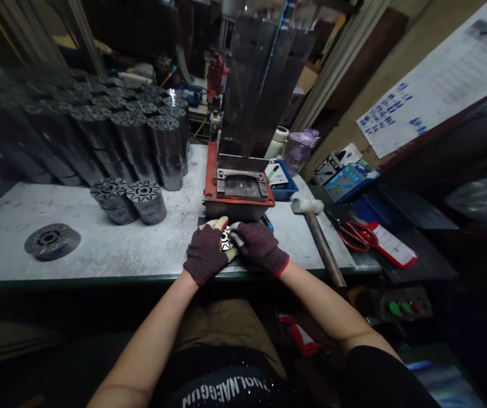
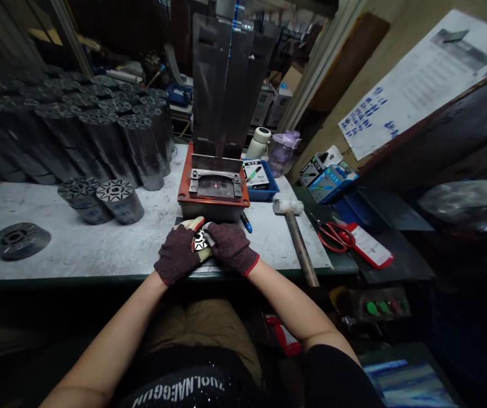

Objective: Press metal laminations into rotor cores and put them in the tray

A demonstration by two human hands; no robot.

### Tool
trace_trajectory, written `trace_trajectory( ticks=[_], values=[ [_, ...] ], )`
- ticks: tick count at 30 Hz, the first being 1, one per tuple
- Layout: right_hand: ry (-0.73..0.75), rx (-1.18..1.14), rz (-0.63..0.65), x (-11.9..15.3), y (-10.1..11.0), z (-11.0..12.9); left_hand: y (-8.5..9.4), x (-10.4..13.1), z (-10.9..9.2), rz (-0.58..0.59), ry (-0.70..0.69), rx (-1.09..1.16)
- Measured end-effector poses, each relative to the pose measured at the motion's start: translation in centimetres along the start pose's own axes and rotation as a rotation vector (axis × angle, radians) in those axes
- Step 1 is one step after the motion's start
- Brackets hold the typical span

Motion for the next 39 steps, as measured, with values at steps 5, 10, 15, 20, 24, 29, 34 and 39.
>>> trace_trajectory(
  ticks=[5, 10, 15, 20, 24, 29, 34, 39],
  values=[
    [-0.009, 0.095, 0.225, -1.4, 0.5, 0.4, 0.2, -0.2, -0.2, 0.033, 0.029, -0.022],
    [0.019, 0.003, 0.167, -1.8, 0.5, -0.2, 0.7, -0.3, 0.1, 0.116, -0.015, -0.005],
    [-0.112, -0.127, -0.079, 0.0, -0.5, -0.2, 0.6, -0.2, 0.2, 0.094, 0.002, 0.028],
    [0.032, 0.099, 0.230, -1.3, 0.5, 0.3, 0.2, -0.3, 0.2, 0.066, 0.042, 0.022],
    [0.051, 0.188, 0.301, -2.3, 1.6, 0.6, 0.2, -0.4, 0.3, 0.089, 0.034, 0.023],
    [0.046, 0.102, 0.266, -1.2, 1.4, 1.0, 0.3, -0.2, 0.4, 0.066, -0.036, 0.054],
    [-0.004, 0.118, 0.307, -0.8, 1.6, 0.9, 0.5, -0.1, 0.4, 0.089, -0.057, 0.095],
    [-0.050, 0.077, 0.217, -0.8, 2.1, 0.5, 0.6, -0.2, 0.3, 0.079, -0.028, 0.105]
  ],
)
Point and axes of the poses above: each hand's wrist, its own x-axis away from the middle knuckle, its own y-axis out of the back of the hand, z = x × y, the point moved 1 cm from there along -x, towards the middle knuckle, and after that the axes turned 5 degrees about x, right-handed, at the moved point
